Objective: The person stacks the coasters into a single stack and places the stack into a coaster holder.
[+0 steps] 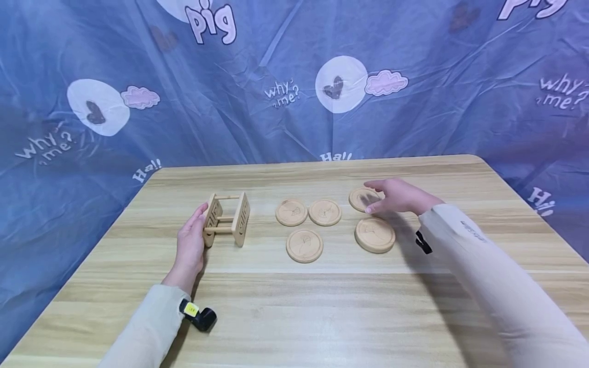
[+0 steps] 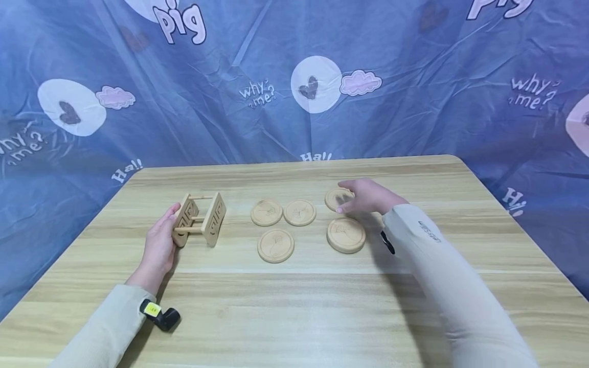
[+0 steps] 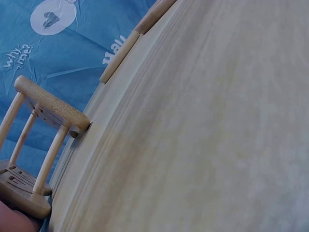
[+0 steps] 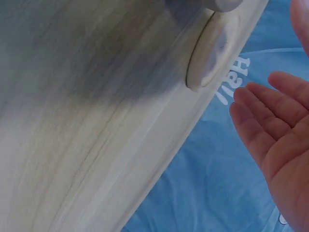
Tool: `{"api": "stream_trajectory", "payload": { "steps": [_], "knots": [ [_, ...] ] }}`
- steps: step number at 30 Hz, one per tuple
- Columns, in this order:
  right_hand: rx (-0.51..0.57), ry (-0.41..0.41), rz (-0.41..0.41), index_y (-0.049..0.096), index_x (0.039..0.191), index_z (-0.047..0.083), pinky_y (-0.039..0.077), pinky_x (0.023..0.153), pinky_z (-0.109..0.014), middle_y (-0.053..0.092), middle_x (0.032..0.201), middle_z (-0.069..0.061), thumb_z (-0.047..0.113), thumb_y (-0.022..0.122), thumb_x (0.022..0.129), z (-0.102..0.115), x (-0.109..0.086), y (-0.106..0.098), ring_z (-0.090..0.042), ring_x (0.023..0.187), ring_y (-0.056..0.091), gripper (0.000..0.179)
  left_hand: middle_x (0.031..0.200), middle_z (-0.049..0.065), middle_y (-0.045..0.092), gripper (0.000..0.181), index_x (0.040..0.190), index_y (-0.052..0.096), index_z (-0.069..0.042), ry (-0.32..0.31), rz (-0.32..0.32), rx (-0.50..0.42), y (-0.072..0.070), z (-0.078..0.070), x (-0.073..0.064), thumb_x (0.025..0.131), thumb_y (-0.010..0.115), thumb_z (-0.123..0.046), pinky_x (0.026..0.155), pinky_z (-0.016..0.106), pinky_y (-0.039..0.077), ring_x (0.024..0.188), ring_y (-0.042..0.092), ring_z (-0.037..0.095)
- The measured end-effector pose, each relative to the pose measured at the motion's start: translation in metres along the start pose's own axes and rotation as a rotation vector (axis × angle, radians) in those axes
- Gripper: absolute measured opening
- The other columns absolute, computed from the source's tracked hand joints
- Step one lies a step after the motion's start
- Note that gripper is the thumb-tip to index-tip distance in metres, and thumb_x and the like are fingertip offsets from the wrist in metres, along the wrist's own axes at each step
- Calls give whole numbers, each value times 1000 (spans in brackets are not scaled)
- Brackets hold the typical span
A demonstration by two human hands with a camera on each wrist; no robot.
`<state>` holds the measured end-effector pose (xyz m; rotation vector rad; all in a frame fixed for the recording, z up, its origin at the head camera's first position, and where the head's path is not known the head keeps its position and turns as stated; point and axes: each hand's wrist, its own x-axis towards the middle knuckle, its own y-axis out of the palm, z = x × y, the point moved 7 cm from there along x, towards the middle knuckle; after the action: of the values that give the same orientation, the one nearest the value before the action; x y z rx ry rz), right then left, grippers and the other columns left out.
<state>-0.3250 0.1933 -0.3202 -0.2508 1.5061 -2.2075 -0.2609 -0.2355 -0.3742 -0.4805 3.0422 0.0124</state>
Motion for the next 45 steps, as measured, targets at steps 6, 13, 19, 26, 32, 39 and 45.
{"api": "stream_trajectory", "payload": {
  "steps": [6,13,19,26,32,39,45],
  "knots": [
    [16,11,16,37,137,-7,34,103,-56,45,132,-31,29,73,78,-1,10,4,-46,121,42,78,149,-2,32,40,139,42,-19,-1,-3,5,-1,2,0,99,39,-24,111,29,31,136,30,16],
    [12,7,24,38,135,-9,32,105,-55,46,132,-30,28,74,78,-5,19,8,-46,122,40,77,150,-2,31,41,140,40,-19,-13,4,4,-2,2,-1,100,38,-25,112,30,29,137,29,17],
    [-2,-4,33,44,130,-9,40,100,-52,55,121,-29,30,74,78,-12,25,15,-43,114,50,72,150,-1,32,42,141,39,-17,-13,5,8,-1,5,-2,100,38,-25,111,30,30,136,30,17],
    [-11,-29,46,47,81,5,34,62,-30,44,72,-4,28,76,75,-12,27,18,-18,68,42,37,148,0,35,41,140,41,-16,4,5,-13,-1,6,-2,99,39,-23,109,28,34,133,36,17],
    [-16,-40,45,46,78,6,31,59,-27,42,68,-1,27,76,75,-14,29,19,-15,64,39,37,147,2,36,41,140,41,-15,20,6,-10,0,4,-1,100,38,-24,109,28,34,133,36,17],
    [-25,-47,32,46,74,8,31,58,-26,41,65,0,31,77,73,-18,32,20,-14,61,39,39,148,3,36,41,140,41,-15,22,13,-13,1,3,-1,100,38,-24,108,29,35,132,37,18],
    [-48,-34,12,46,70,9,31,56,-26,41,62,1,35,76,73,-17,35,20,-14,59,39,40,148,1,36,40,140,42,-18,7,-2,4,0,3,1,100,38,-24,108,29,35,133,36,18]
  ]
}}
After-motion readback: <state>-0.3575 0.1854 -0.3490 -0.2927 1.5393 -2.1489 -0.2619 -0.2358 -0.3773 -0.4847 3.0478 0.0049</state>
